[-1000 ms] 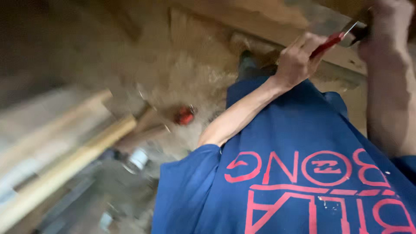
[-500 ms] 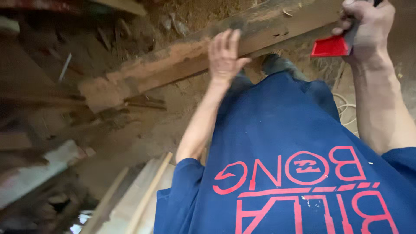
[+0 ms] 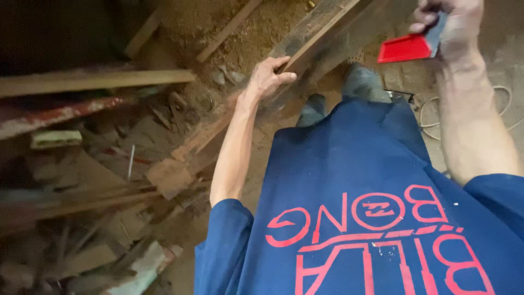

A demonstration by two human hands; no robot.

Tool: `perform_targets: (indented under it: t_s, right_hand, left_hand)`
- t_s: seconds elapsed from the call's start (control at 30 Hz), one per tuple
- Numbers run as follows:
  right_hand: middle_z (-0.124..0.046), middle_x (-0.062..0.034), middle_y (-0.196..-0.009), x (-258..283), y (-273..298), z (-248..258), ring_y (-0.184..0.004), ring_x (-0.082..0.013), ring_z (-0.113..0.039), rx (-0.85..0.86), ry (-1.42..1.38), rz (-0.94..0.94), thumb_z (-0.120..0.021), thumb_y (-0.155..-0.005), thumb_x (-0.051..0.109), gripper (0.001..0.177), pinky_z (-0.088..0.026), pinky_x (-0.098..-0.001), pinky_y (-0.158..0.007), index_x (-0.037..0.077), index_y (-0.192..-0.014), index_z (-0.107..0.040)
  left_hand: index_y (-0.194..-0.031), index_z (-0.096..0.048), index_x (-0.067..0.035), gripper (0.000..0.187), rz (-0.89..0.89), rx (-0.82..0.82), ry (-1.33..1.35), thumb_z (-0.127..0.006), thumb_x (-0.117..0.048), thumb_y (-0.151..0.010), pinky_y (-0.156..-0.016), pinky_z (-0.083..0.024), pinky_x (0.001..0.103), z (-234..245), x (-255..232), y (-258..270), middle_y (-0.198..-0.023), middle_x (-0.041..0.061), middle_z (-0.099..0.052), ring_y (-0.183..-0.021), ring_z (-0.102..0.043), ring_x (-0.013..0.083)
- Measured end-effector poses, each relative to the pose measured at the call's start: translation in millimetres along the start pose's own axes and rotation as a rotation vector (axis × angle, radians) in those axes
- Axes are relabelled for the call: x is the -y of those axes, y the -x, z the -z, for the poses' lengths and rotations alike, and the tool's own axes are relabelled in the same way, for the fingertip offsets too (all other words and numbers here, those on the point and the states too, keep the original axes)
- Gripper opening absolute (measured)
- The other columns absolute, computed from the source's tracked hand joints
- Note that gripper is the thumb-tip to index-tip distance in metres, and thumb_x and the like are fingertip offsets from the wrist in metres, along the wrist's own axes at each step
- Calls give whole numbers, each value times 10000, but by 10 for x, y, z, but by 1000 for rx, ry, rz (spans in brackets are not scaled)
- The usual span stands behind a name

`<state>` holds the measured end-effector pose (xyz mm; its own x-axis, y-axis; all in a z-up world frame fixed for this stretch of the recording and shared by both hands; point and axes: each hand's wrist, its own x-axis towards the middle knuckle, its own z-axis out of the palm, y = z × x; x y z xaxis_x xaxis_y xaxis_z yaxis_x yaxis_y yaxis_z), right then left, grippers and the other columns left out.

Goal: The person uses a metal ruler and a red square to mark lines on a wooden plank with a black pen. They then use a yellow tape measure to measure the length of the plank. The person is wearing a blue t-shirt and is working in a workshop environment.

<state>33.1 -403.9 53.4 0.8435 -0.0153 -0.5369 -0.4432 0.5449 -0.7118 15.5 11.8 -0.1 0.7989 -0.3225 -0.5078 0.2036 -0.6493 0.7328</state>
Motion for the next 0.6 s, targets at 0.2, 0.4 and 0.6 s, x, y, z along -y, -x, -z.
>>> perform_targets:
  t_s: [0.2, 0.4, 0.6]
  right_hand:
    - [-574, -55, -858, -135, 360, -254, -693, -96, -516, -20, -17, 118, -611, -1024, 27, 60, -465, -272, -627, 58, -991, -571]
    - [-577, -53, -859, -171, 570, -276, -708, -108, -530, -100, -66, 126, -645, -1027, 60, 86, -481, -290, -636, 45, -977, -577]
    - [-584, -53, -812, -197, 599, -221, -647, -112, -548, -164, 23, 124, -655, -980, 66, 90, -488, -282, -576, 54, -934, -578]
  left_hand:
    - [-1354, -667, -104, 681, -10, 21, 18, -847, -420, -778, -1062, -512, 399, -15, -1, -10, -1320, 188, -693, -1245, -667, 312]
    - [-1300, -630, -125, 778, 9, -194, -309, -926, -416, -641, -989, -493, 463, -444, -91, 189, -1203, 154, -621, -1121, -621, 325]
    - [-1259, -617, -119, 764, -270, -527, -410, -950, -404, -632, -992, -493, 494, -691, -330, 310, -1197, 130, -615, -1120, -602, 346]
